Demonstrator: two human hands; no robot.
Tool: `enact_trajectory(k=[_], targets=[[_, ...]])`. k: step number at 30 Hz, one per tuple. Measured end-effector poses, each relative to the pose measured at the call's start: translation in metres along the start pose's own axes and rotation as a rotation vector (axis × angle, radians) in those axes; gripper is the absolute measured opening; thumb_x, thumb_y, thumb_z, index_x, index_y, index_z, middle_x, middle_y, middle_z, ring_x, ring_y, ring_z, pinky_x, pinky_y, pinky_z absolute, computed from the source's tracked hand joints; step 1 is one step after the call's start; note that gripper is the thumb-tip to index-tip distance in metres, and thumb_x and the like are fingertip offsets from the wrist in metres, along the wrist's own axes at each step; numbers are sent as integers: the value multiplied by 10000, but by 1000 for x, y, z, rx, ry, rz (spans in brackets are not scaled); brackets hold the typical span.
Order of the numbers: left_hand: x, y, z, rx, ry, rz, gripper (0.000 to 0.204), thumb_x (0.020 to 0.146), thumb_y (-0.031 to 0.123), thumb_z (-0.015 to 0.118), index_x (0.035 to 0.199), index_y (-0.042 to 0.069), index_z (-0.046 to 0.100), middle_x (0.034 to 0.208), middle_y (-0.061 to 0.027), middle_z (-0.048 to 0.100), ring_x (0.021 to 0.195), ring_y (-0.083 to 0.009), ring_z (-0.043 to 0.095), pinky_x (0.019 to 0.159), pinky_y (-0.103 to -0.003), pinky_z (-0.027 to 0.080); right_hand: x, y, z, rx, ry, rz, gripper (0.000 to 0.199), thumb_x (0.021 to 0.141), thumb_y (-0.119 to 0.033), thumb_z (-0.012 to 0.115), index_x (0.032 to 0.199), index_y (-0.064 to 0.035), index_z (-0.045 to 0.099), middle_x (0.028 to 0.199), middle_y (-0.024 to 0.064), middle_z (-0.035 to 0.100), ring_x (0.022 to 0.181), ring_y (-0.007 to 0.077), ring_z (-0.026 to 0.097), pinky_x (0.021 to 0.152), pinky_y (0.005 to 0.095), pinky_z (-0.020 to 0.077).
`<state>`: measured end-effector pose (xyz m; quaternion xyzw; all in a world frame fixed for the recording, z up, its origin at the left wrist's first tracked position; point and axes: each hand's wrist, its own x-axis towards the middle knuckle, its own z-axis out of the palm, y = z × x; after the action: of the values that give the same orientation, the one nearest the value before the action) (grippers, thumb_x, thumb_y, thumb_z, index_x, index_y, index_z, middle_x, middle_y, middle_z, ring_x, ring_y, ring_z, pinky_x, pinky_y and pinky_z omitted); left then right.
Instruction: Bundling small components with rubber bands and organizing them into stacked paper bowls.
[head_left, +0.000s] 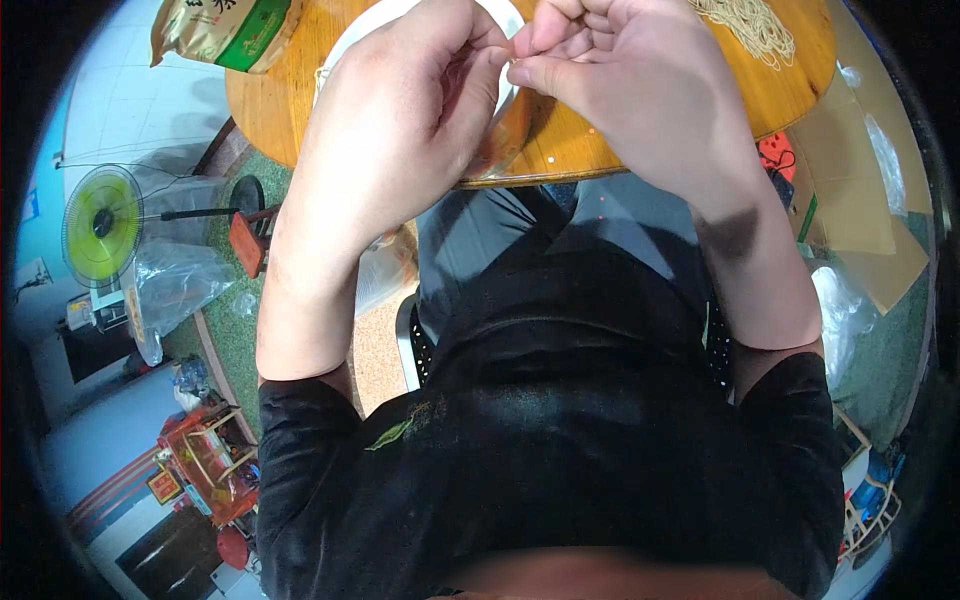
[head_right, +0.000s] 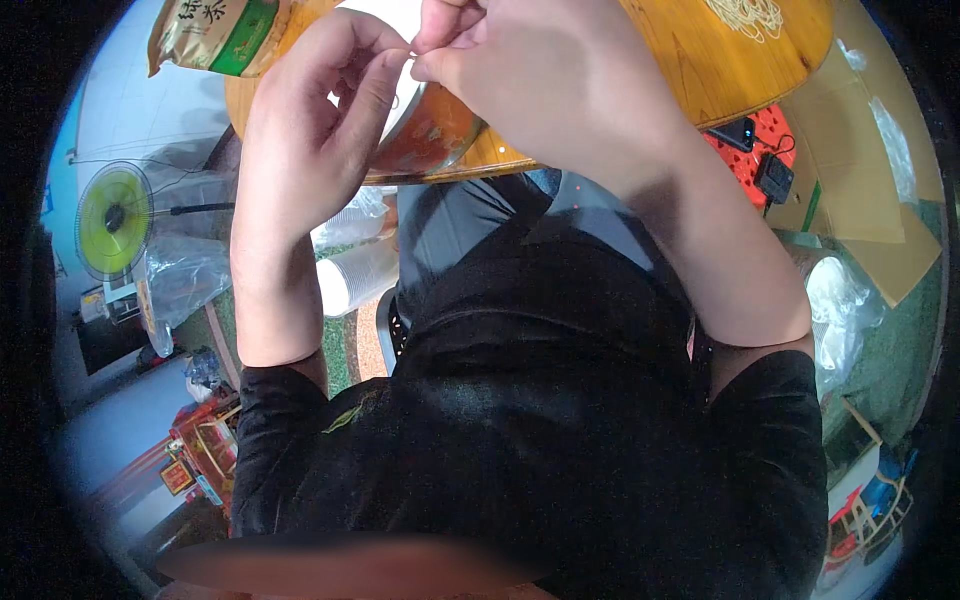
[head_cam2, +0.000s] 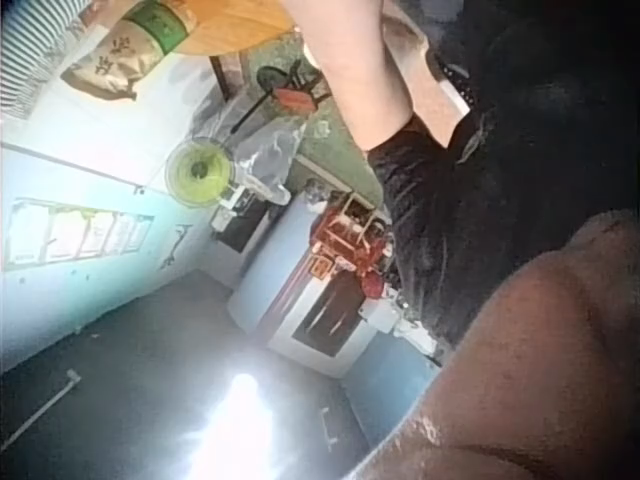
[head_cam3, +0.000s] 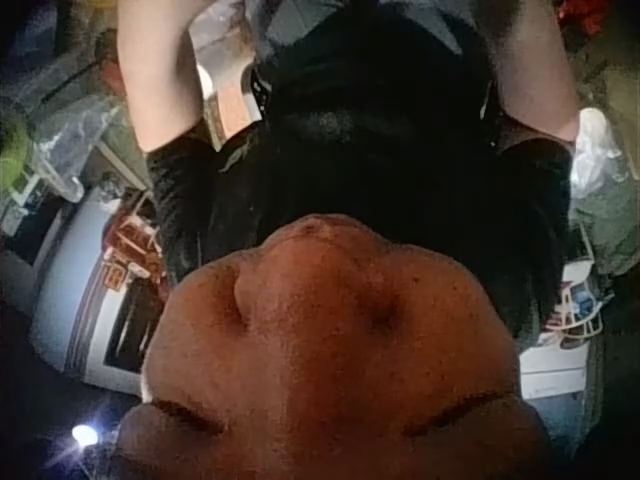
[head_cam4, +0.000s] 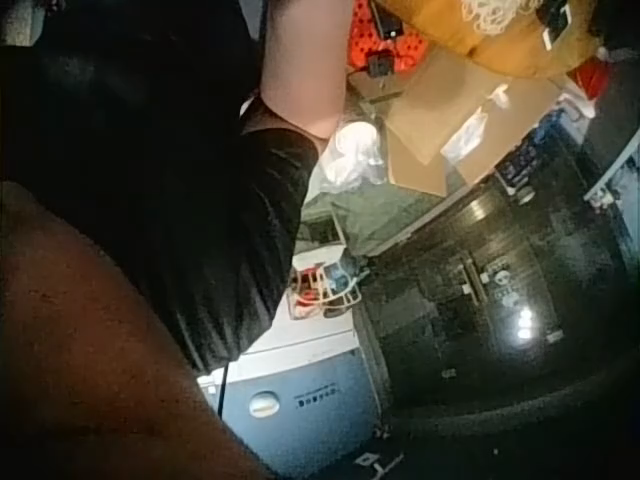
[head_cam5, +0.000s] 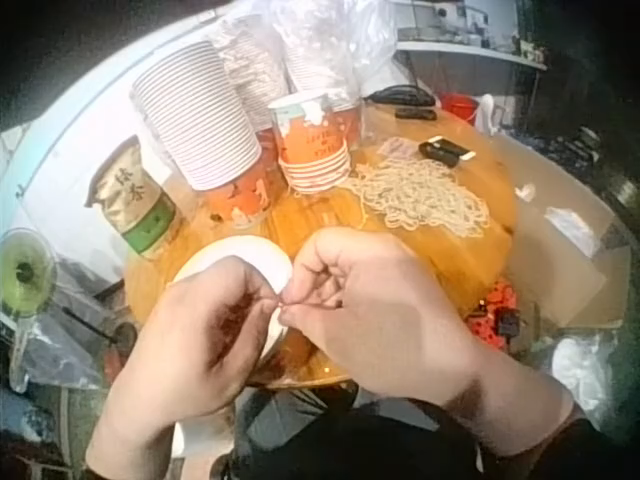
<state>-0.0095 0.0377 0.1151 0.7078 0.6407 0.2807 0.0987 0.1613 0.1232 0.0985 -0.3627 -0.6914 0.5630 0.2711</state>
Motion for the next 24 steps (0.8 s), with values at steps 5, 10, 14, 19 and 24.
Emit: enact_trajectory(k=[5,10,14,19,24], targets=[[4,5,-1,9,-26,-50,72,998,28,706,1006,13,636,825,-178,658,741,-348,660,682,-403,519,7,17,-1,70,-24,13,81,981,58,736,1033,11,695,933,26,713,827,72,659,751,225,556],[3,4,-1,30,2,-1,75,998,21,708,1029,7,640,858,-187,672,775,-377,671,700,-417,527,11,25,-5,223,-94,-42,84,1003,64,683,1066,10,690,962,32,713,844,78,668,756,224,564],[3,5,1,38,37,23,84,1000,21,712,1037,7,639,867,-188,673,793,-386,674,709,-423,530,11,1,-4,132,-68,114,68,1011,52,677,1062,7,683,949,31,706,829,78,663,735,219,555],[4,7,1,47,44,15,96,995,17,718,1040,11,633,852,-179,663,772,-353,669,695,-411,525,11,7,-3,189,-90,53,60,1008,40,693,1040,-5,671,911,17,682,774,72,641,682,211,522],[6,10,1,28,11,-187,169,981,-10,733,1099,19,615,819,-114,622,718,-190,609,644,-316,484,11,20,6,274,-17,25,110,994,56,707,1025,-16,630,913,22,693,778,70,645,685,213,528]])
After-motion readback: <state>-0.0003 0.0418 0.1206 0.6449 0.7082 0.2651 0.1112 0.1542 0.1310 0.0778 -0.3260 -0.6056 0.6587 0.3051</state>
